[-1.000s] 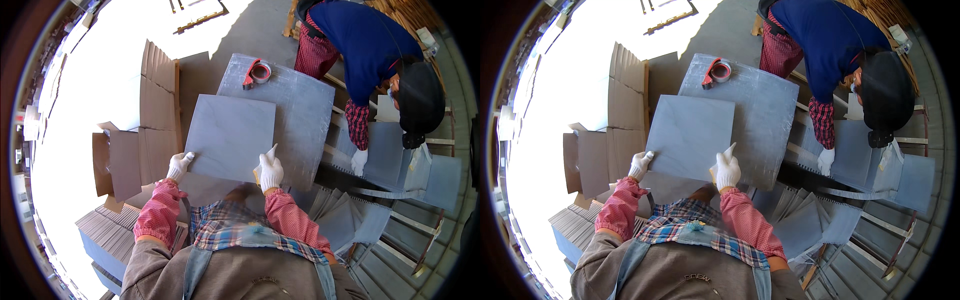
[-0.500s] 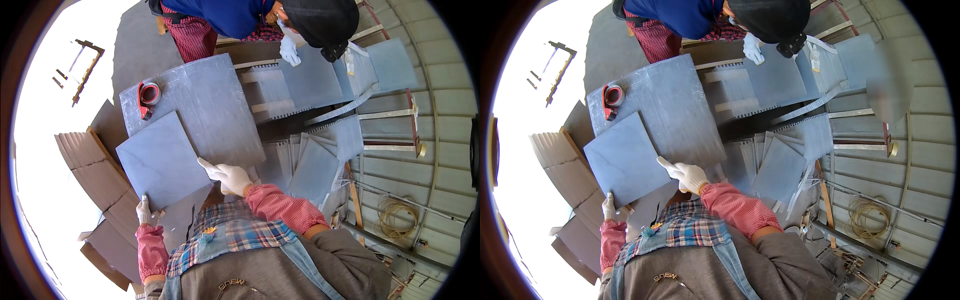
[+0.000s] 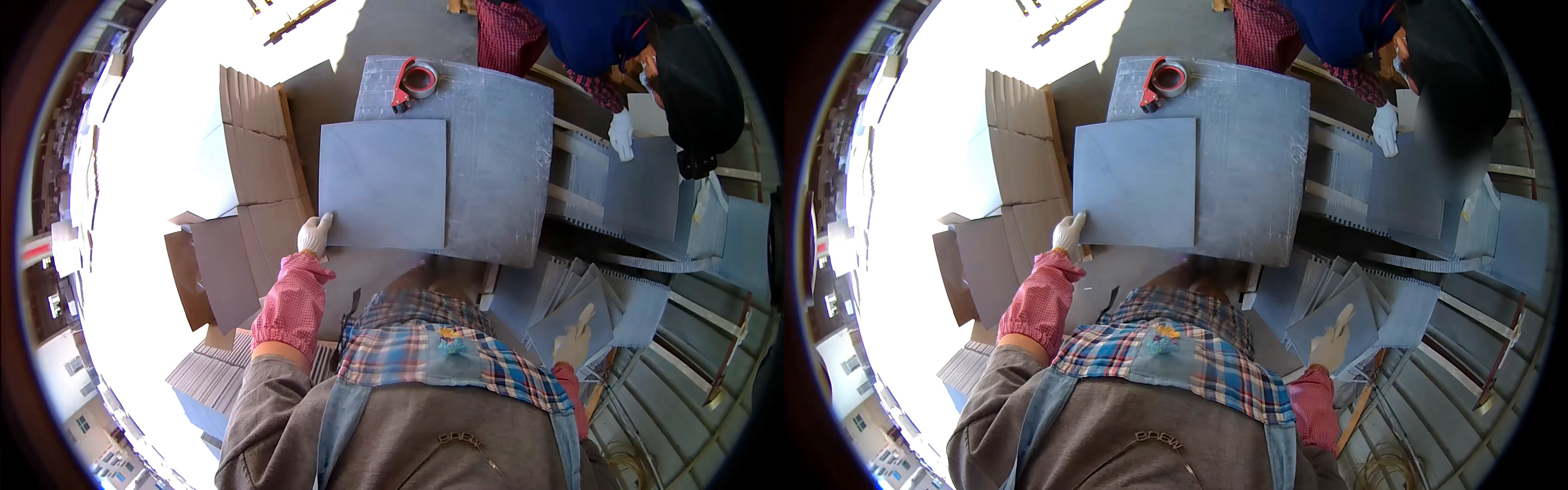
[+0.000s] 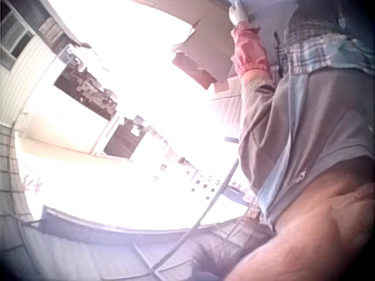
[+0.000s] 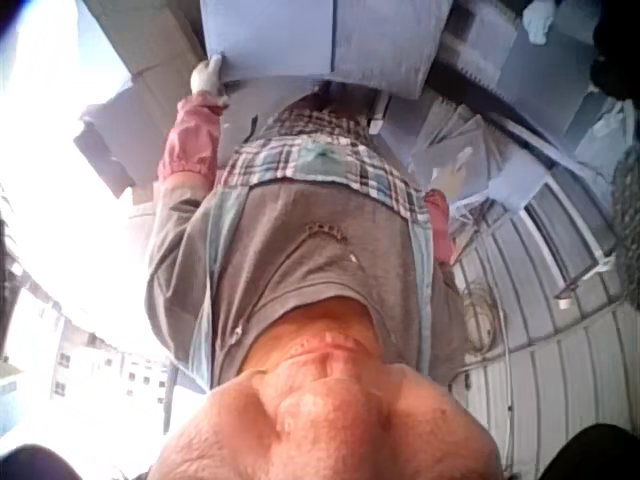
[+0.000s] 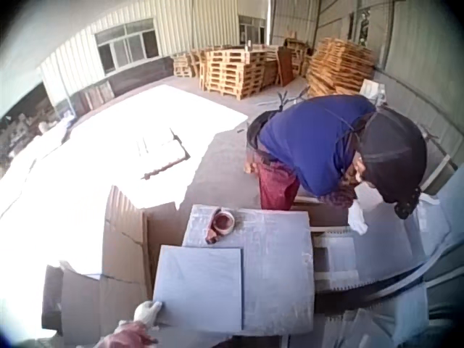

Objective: The person wraps flat gray boards in plastic film and places them into cardboard boxes. A coworker assists by taping the boards together and handing them over. The person also stacks wrapped boards and continues wrapping additional boards throughout the clip.

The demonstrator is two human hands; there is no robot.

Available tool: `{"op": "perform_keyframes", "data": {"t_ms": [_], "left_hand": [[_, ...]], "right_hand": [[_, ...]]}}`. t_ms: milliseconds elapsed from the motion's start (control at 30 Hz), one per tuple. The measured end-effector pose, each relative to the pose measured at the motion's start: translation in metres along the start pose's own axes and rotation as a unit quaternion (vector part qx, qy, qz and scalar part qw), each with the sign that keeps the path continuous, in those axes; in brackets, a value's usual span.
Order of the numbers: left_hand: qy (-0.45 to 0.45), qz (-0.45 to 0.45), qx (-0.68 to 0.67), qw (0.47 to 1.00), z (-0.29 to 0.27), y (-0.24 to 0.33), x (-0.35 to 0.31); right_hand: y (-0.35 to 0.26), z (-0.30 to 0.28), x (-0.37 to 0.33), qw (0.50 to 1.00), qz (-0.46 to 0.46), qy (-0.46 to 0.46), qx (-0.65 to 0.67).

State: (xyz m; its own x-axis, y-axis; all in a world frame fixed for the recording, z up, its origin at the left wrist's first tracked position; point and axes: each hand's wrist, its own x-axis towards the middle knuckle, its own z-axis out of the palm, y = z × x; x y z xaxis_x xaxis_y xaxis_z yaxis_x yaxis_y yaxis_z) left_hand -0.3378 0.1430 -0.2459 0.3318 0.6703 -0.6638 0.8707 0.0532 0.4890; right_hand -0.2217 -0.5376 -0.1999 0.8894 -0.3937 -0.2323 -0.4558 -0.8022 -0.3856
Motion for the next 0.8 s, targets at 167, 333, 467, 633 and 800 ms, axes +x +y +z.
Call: {"op": "perform_keyframes", "data": {"t_ms": [167, 333, 467, 633, 800], "left_hand": [[0.207, -0.032, 0.122, 0.970, 0.014, -0.022, -0.035], [0.204, -0.051, 0.037, 0.977, 0.047, -0.063, -0.083], [0.140, -0.065, 0.065, 0.986, 0.065, -0.101, -0.126], [0.106, -0.058, 0.027, 0.992, 0.045, -0.128, -0.162], [0.064, -0.098, -0.091, 0.989, 0.029, -0.165, -0.156]], "right_hand": [[0.033, 0.002, 0.020, 0.963, 0.096, -0.090, -0.235], [0.020, 0.075, 0.023, 0.978, -0.064, -0.075, -0.184], [-0.110, 0.110, 0.000, 0.967, -0.222, -0.123, -0.032], [-0.291, 0.162, 0.014, 0.916, -0.347, -0.180, 0.095], [-0.486, 0.188, 0.007, 0.874, -0.454, -0.172, 0.028]]}}
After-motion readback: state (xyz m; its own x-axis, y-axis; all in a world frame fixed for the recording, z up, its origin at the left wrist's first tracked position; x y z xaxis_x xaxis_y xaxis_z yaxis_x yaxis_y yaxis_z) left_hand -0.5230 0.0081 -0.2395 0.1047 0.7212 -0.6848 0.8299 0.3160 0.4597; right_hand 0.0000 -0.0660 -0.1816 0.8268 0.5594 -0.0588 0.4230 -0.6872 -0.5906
